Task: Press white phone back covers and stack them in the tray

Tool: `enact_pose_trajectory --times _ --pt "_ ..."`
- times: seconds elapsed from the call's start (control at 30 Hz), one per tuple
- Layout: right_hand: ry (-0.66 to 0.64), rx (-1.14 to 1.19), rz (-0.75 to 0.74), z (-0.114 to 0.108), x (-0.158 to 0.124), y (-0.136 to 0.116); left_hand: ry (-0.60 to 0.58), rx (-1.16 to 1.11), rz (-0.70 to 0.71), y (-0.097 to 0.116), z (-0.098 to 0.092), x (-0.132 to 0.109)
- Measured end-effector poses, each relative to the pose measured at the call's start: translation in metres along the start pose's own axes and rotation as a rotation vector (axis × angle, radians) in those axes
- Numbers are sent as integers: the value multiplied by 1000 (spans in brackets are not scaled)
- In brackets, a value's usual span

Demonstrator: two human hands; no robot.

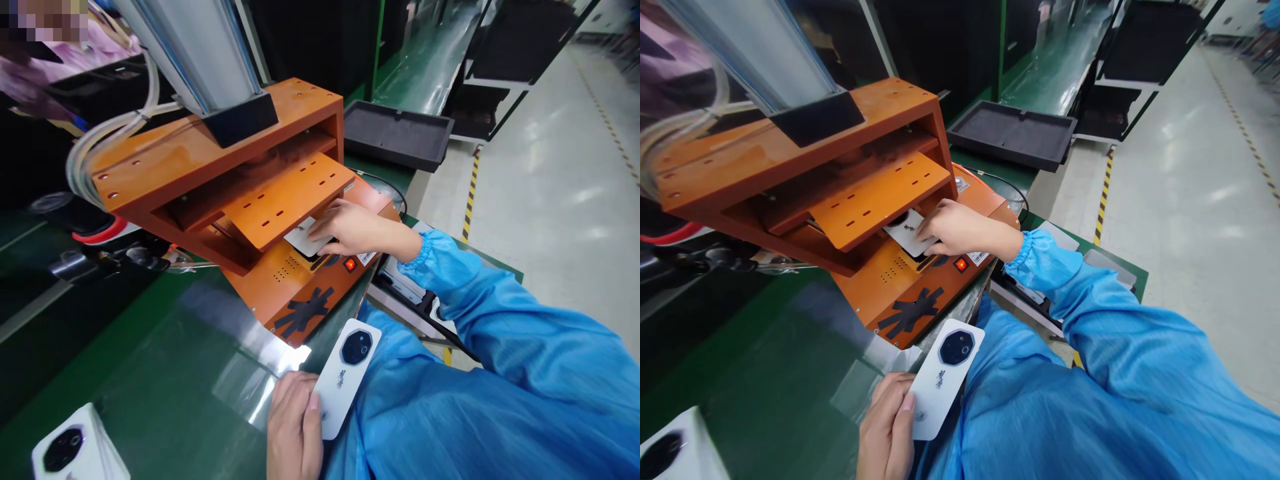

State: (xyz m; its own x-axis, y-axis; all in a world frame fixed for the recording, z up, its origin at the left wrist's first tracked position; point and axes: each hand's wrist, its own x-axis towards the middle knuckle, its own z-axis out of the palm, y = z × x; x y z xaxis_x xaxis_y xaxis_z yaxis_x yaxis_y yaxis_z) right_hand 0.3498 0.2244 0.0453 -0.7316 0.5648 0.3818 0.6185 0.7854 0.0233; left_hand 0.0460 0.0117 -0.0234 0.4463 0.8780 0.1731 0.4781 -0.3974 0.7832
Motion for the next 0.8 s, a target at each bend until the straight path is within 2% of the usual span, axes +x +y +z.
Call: enact_pose_trajectory --times 0.13,0.23,0.33,0.4,0.47,0.53,0.6,0.7,0.8 --pt "-42 0 -9 -3 6 -8 -26 144 119 3 -4 13" --pt "40 7 46 1 2 -20 -33 242 191 3 -1 27" --pt "327 62 227 7 -33 -32 17 403 275 -1 7 39" --pt "554 44 478 15 -72 -41 71 519 333 -5 11 43" --pt "665 -11 715 26 -113 -48 121 607 365 -10 15 45" --pt "634 -43 815 40 -147 -54 152 661 347 -14 17 45" --pt "557 -63 814 53 -167 -56 151 693 299 -16 19 45" --pt "454 -119 794 64 -174 -51 140 735 247 -19 21 45" --pt "287 -129 757 62 -172 -40 104 772 267 -21 19 47"
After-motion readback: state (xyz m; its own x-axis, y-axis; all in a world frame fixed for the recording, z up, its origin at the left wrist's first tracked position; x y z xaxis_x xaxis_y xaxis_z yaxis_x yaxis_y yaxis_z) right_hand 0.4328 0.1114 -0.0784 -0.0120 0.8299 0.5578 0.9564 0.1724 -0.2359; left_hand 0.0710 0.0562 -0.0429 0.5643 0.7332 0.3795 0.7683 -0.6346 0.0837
